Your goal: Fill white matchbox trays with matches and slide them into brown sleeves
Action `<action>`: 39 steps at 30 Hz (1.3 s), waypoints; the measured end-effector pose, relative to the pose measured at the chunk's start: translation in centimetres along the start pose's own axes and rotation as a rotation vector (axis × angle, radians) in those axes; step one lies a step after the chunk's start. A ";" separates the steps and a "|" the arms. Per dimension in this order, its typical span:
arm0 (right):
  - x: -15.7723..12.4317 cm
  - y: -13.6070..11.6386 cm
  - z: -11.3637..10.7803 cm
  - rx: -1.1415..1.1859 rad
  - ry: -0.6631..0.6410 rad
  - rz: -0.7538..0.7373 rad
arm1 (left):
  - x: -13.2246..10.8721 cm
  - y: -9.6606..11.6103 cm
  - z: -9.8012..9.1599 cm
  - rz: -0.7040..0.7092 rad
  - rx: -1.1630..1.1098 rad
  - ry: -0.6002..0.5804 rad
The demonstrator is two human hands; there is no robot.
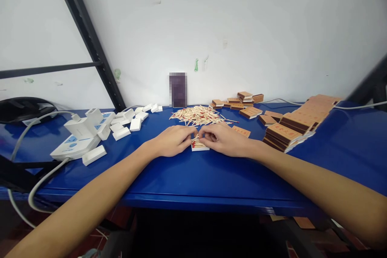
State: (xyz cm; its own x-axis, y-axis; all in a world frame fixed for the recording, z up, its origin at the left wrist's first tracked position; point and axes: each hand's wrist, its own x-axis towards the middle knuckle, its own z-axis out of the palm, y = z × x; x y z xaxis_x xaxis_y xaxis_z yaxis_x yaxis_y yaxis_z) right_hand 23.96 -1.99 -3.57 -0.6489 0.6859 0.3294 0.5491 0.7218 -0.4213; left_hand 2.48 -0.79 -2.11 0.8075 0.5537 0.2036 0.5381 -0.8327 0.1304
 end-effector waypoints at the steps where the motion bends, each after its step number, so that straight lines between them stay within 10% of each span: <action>1: 0.0 0.0 0.0 -0.001 -0.003 0.002 | 0.0 0.0 0.0 -0.004 0.007 0.001; 22: -0.2 -0.1 0.4 0.019 0.044 0.040 | 0.1 1.1 0.2 -0.106 0.052 -0.001; 39: -0.5 -0.8 0.1 0.017 -0.069 -0.099 | 0.1 -3.5 -0.2 -0.379 -0.096 0.224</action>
State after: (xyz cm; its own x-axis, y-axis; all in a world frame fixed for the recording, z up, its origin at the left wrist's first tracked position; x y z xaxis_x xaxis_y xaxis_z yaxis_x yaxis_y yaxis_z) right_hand 23.82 -2.90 -3.53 -0.7345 0.6029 0.3114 0.4717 0.7835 -0.4044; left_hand 0.69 2.19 -2.34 0.4797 0.8139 0.3279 0.7523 -0.5738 0.3237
